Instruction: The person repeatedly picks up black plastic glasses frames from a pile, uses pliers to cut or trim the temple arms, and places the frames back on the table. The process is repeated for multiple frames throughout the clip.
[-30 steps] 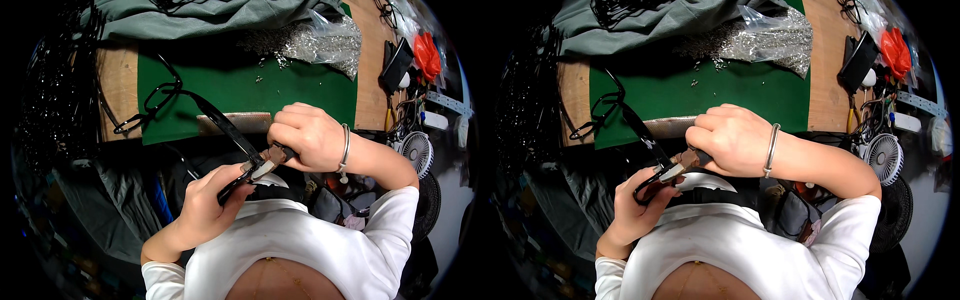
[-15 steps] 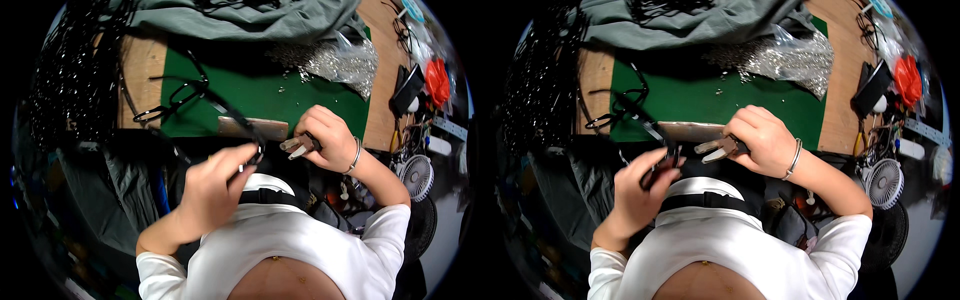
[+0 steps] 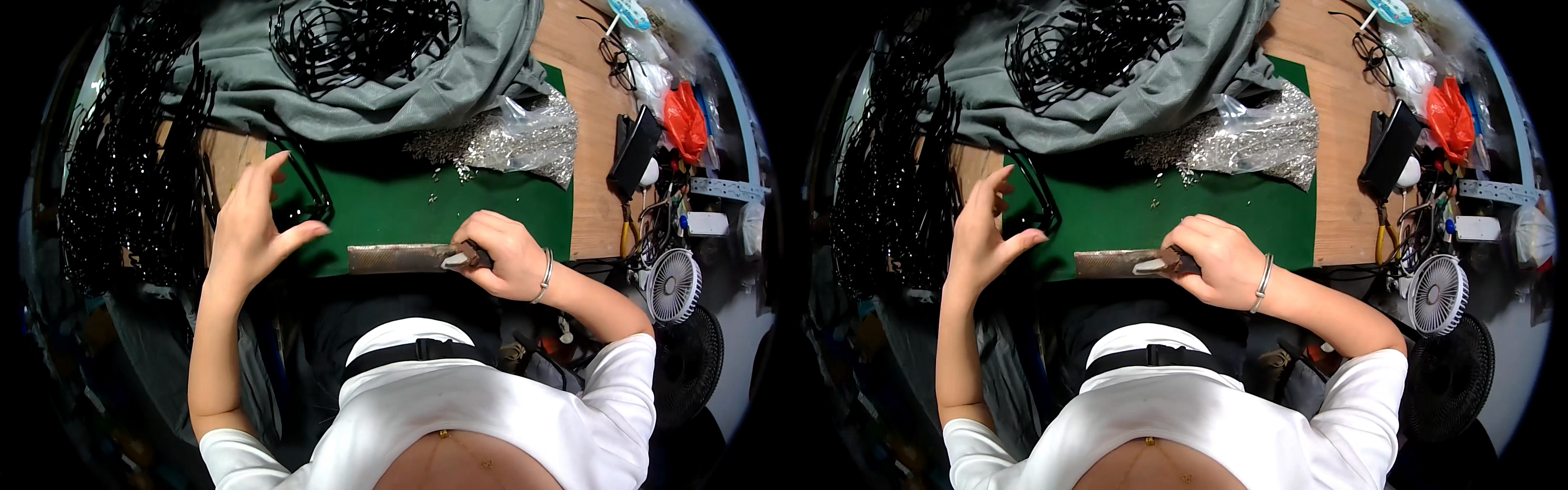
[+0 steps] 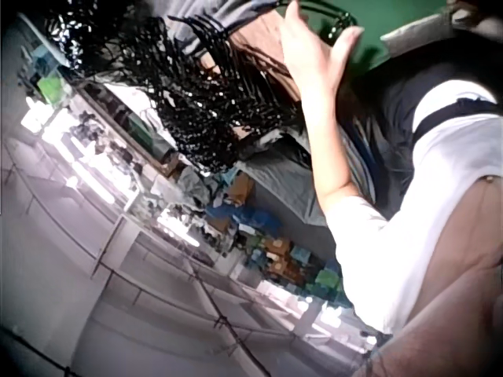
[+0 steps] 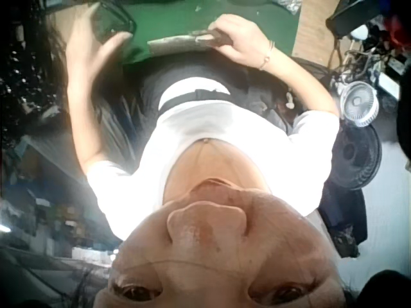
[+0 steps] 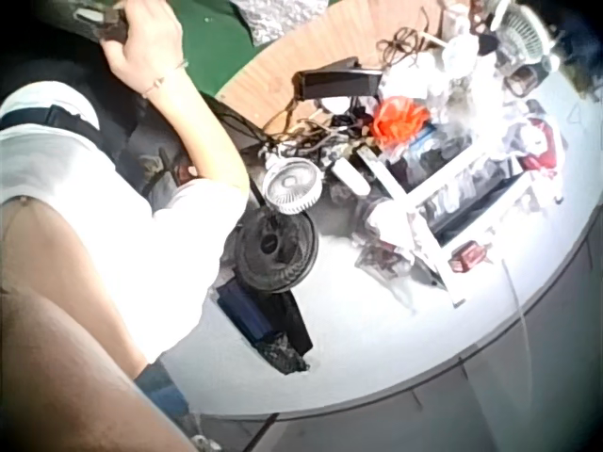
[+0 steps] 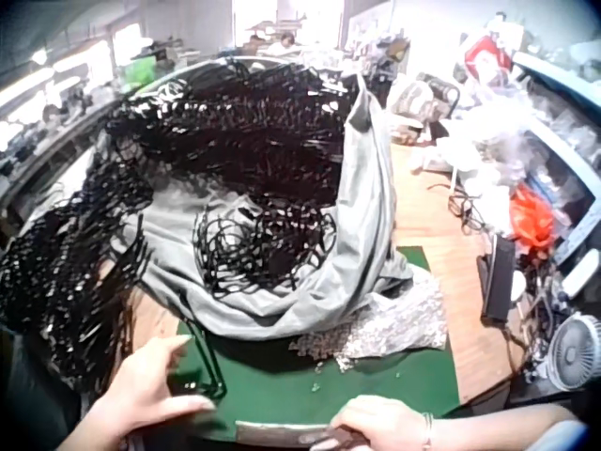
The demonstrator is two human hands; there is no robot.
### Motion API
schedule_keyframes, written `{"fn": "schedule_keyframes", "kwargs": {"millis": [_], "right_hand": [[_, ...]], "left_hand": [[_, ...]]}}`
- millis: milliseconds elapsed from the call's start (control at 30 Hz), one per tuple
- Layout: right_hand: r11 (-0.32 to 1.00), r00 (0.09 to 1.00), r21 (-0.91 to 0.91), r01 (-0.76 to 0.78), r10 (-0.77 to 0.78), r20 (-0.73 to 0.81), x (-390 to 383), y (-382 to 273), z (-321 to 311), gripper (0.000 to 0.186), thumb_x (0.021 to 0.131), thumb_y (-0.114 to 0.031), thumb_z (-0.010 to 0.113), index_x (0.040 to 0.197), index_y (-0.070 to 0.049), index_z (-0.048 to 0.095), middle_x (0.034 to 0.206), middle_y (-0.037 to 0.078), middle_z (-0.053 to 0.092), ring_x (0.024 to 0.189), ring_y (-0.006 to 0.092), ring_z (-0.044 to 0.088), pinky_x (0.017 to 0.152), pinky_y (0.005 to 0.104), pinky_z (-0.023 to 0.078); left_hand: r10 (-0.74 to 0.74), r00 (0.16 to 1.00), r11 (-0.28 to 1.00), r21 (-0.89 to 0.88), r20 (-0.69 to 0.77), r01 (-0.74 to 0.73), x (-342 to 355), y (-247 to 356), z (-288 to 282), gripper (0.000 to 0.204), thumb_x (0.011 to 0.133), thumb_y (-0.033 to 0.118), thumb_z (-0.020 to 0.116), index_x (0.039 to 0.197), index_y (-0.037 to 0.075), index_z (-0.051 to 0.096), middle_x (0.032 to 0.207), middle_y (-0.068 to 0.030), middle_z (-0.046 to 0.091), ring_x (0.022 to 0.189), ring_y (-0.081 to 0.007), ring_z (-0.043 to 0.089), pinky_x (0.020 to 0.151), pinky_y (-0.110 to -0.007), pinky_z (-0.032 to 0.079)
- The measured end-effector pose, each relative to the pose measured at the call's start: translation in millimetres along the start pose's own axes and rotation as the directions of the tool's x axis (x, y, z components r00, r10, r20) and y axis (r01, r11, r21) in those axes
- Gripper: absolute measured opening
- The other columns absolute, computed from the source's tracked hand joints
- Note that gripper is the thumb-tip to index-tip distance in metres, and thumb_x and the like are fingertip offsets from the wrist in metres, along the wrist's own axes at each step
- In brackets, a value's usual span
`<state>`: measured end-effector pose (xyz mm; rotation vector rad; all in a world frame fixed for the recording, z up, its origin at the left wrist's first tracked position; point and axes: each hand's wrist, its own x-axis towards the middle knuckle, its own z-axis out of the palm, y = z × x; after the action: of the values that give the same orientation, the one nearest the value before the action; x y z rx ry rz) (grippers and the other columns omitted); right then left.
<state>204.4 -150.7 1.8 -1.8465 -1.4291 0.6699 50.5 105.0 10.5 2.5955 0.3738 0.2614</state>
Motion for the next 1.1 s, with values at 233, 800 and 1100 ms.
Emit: {"fn": "schedule_keyframes", "kwargs": {"millis": [233,800,1100], "right_hand": [[0.997,0.994,-0.027,0.073,-0.071,0.078,5.1,-8.4,13.0,0.021,0.064,-0.006,0.064,0.081,-0.005,0.052,0.073,0.01,0.052,0.07,0.028,0.052,0.065,0.0354,0.043],[0.877,0.982,-0.451,-0.166,0.187,0.001,-20.9,0.8,-8.9,0.051,0.065,-0.005,0.061,0.113,0.001,0.045,0.117,0.014,0.043,0.087,0.0278,0.053,0.074,0.0367,0.042],[0.925,0.963,-0.273,-0.265,0.238,-0.13,16.3,40.8,-1.4,0.016,0.067,-0.005,0.059,0.081,0.0,0.053,0.078,0.016,0.055,0.077,0.0339,0.055,0.07,0.0406,0.045]], "left_hand": [[0.241,0.905,0.945,0.296,-0.349,-0.137,146.5,52.5,65.5,0.014,0.077,0.013,0.056,0.084,0.002,0.057,0.086,-0.0144,0.061,0.072,-0.028,0.062,0.058,-0.036,0.05],[0.398,0.908,-0.158,-0.985,-0.131,-0.073,79.0,39.7,-52.2,0.033,0.091,0.017,0.04,0.118,-0.002,0.04,0.119,-0.0131,0.05,0.093,-0.0213,0.056,0.084,-0.034,0.043],[-0.012,0.981,0.168,-0.967,0.194,0.194,-56.2,113.8,9.2,0.072,0.065,-0.011,0.066,0.122,-0.002,0.023,0.103,-0.0234,0.057,0.08,-0.02,0.062,0.07,-0.028,0.051]]}}
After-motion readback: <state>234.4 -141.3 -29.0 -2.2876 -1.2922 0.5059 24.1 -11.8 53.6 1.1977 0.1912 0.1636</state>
